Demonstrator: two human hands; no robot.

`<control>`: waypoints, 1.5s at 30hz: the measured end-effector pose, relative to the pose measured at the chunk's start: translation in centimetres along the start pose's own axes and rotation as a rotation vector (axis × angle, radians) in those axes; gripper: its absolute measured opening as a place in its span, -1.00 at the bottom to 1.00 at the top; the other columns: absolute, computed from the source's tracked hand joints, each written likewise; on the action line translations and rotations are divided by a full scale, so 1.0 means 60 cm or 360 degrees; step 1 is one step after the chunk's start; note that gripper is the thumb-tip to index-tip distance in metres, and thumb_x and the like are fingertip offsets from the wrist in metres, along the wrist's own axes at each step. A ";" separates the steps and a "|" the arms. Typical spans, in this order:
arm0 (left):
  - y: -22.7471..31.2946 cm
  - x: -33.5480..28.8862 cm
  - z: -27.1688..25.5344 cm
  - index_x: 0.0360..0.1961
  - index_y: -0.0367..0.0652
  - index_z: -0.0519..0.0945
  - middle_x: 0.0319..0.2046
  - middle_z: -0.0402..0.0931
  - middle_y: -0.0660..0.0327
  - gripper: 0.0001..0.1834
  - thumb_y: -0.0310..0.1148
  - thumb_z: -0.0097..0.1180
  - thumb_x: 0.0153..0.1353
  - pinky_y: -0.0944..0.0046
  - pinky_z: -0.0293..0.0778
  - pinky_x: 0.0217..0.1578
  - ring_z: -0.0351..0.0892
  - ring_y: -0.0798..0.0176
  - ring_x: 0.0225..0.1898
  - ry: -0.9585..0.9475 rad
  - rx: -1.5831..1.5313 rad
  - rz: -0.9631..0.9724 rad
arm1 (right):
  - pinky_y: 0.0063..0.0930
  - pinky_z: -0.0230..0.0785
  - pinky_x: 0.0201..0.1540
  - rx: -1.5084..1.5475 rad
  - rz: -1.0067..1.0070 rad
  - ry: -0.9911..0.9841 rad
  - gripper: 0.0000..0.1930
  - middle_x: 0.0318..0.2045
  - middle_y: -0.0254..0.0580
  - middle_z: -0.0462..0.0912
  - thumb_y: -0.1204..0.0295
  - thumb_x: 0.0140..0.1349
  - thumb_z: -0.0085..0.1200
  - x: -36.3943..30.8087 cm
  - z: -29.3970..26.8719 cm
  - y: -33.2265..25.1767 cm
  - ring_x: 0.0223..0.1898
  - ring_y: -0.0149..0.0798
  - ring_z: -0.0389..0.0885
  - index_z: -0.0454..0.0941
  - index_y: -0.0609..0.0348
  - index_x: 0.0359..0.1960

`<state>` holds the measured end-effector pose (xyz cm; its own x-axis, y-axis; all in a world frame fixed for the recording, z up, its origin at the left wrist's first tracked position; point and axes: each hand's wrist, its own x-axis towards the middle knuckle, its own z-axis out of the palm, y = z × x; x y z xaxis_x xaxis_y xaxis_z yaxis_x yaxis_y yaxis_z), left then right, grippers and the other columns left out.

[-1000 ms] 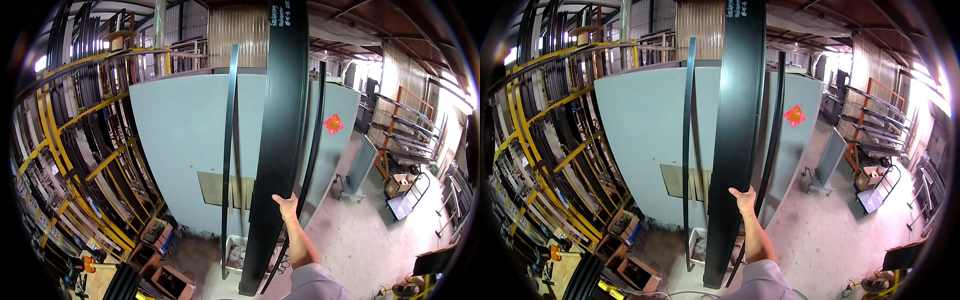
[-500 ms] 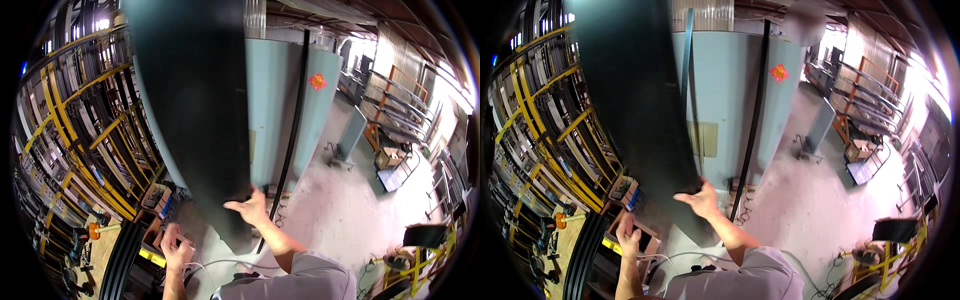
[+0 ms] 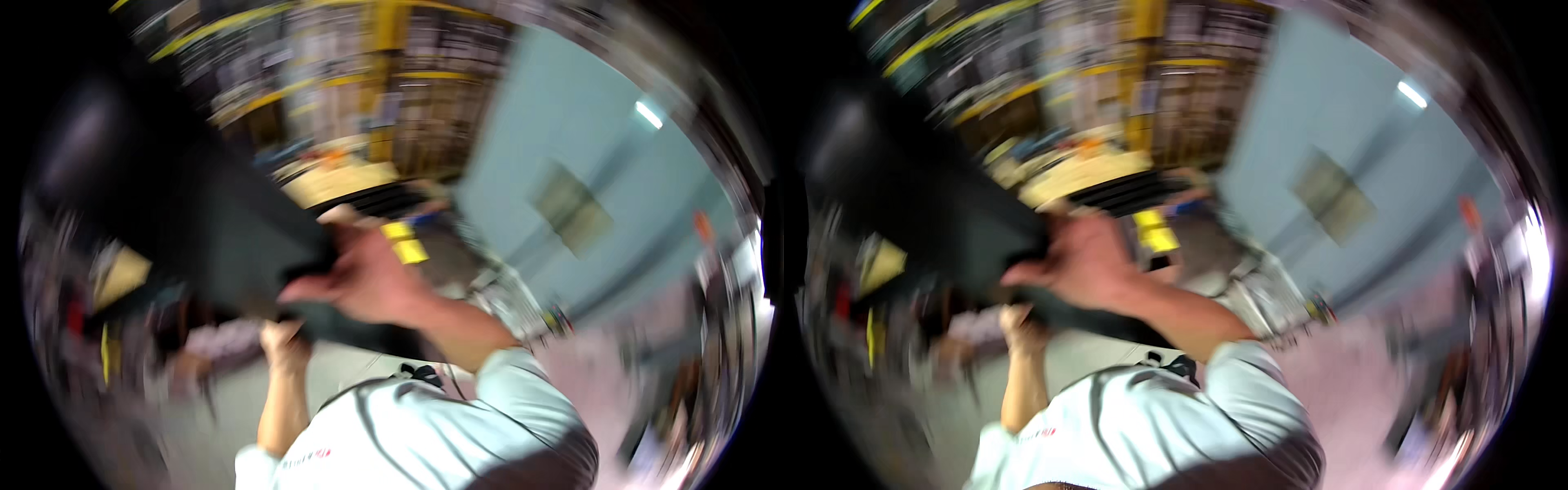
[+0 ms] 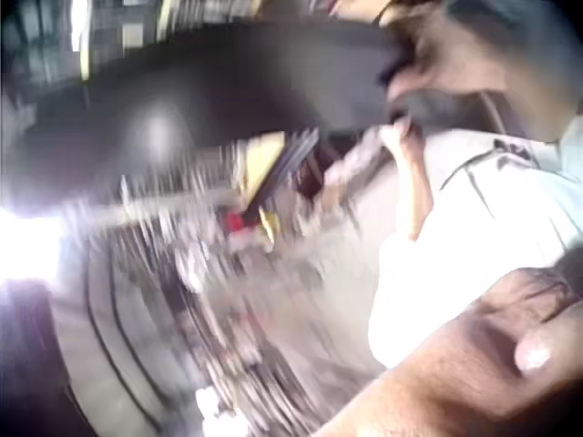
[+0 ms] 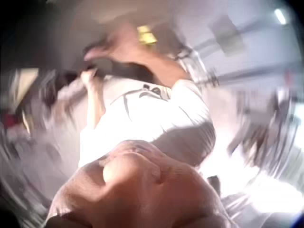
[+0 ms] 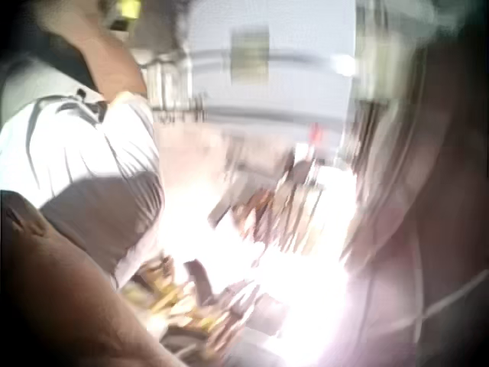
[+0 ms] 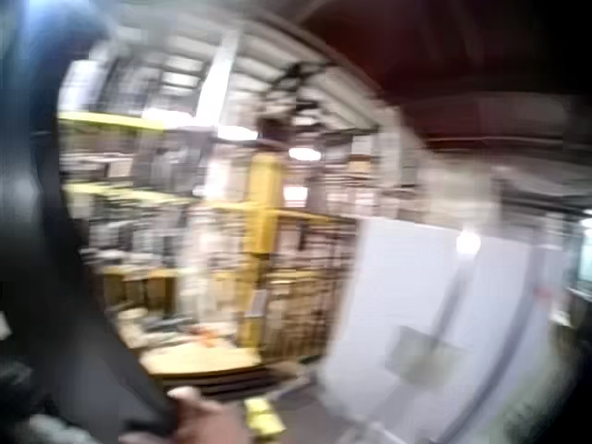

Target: The person uses an angle grinder to smooth the edges of a metal frame, then marks the frame with a pen and applies a tool to a corner before carrying the frame through a workshop and placing it on a storage rack.

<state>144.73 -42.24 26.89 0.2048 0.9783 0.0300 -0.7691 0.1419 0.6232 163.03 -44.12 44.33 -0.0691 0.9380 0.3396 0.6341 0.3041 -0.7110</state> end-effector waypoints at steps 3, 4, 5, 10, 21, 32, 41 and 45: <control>0.087 -0.035 -0.045 0.29 -0.24 0.45 0.14 0.54 0.07 -0.34 -0.66 0.11 0.08 0.01 0.58 0.17 0.57 -0.01 0.17 0.0067 -0.0266 0.0419 | -0.25 0.55 -0.37 0.0441 -0.0525 -0.0058 -0.39 -0.48 0.00 0.71 0.04 0.00 0.57 0.067 0.109 -0.086 -0.48 -0.06 0.72 0.57 0.30 -0.18; 0.120 -0.045 -0.057 0.30 -0.27 0.45 0.15 0.58 0.07 -0.38 -0.62 0.12 0.14 0.06 0.58 0.19 0.60 0.02 0.17 -0.0089 -0.0332 0.0438 | -0.23 0.56 -0.34 0.0330 -0.0651 -0.0070 -0.42 -0.45 0.02 0.72 0.13 0.02 0.59 0.083 0.133 -0.104 -0.44 -0.07 0.73 0.56 0.31 -0.15; 0.149 -0.048 -0.067 0.24 -0.30 0.50 0.11 0.63 0.07 -0.46 -0.57 0.15 0.18 0.10 0.62 0.14 0.66 0.03 0.11 -0.0037 -0.0369 0.0424 | -0.21 0.57 -0.26 0.0035 -0.0822 -0.0038 -0.39 -0.37 0.04 0.72 0.15 0.02 0.59 0.093 0.145 -0.110 -0.36 -0.08 0.74 0.55 0.32 -0.08; 0.226 -0.095 -0.124 -0.12 -0.33 0.70 -0.24 0.76 0.08 -0.78 -0.39 0.23 0.31 0.15 0.79 -0.17 0.81 0.15 -0.25 0.0237 -0.0571 0.0451 | -0.19 0.55 0.07 0.0420 -0.0366 -0.0820 -0.32 -0.07 0.05 0.73 0.20 0.08 0.44 0.020 0.194 0.002 -0.05 -0.02 0.73 0.50 0.32 0.18; 0.224 -0.057 -0.307 0.04 -0.49 0.64 0.02 0.68 -0.19 -0.55 -0.30 0.23 0.27 -0.08 0.64 0.18 0.74 -0.14 0.02 0.0455 -0.0975 0.0568 | -0.02 0.53 -0.09 -0.0284 -0.0091 -0.0599 -0.39 -0.28 0.34 0.71 -0.06 0.25 0.32 0.024 0.318 0.262 -0.17 0.33 0.71 0.66 0.39 -0.11; 0.112 0.056 -0.392 0.04 -0.28 0.64 -0.03 0.71 0.03 -0.61 -0.23 0.22 0.30 -0.14 0.64 0.10 0.72 -0.07 -0.07 0.1310 -0.1106 0.0490 | 0.07 0.52 0.03 -0.0639 0.0088 -0.1119 -0.34 -0.22 0.34 0.73 -0.16 0.24 0.24 0.218 0.372 0.356 -0.08 0.34 0.70 0.72 0.35 -0.10; 0.123 0.116 -0.527 0.00 -0.26 0.61 -0.08 0.67 0.06 -0.66 -0.21 0.19 0.36 -0.04 0.65 0.01 0.68 0.03 -0.09 0.1581 -0.1113 0.0392 | 0.07 0.52 0.06 -0.0772 -0.0032 -0.1256 -0.24 -0.26 0.41 0.71 -0.22 0.28 0.15 0.303 0.507 0.394 -0.06 0.37 0.69 0.69 0.44 -0.04; 0.135 0.127 -0.573 0.02 -0.26 0.60 0.00 0.65 0.08 -0.65 -0.20 0.17 0.39 -0.01 0.59 0.12 0.64 0.05 -0.01 0.1550 -0.1176 0.0354 | 0.08 0.53 0.01 -0.0842 0.0001 -0.1338 -0.24 -0.33 0.39 0.70 -0.21 0.30 0.14 0.324 0.562 0.395 -0.11 0.36 0.70 0.68 0.47 -0.04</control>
<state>119.22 -28.47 5.30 -0.2649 0.6518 -0.7106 -0.9508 -0.2993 0.0800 150.76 -13.05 13.30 -0.4627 0.8130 -0.3535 0.8821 0.3823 -0.2752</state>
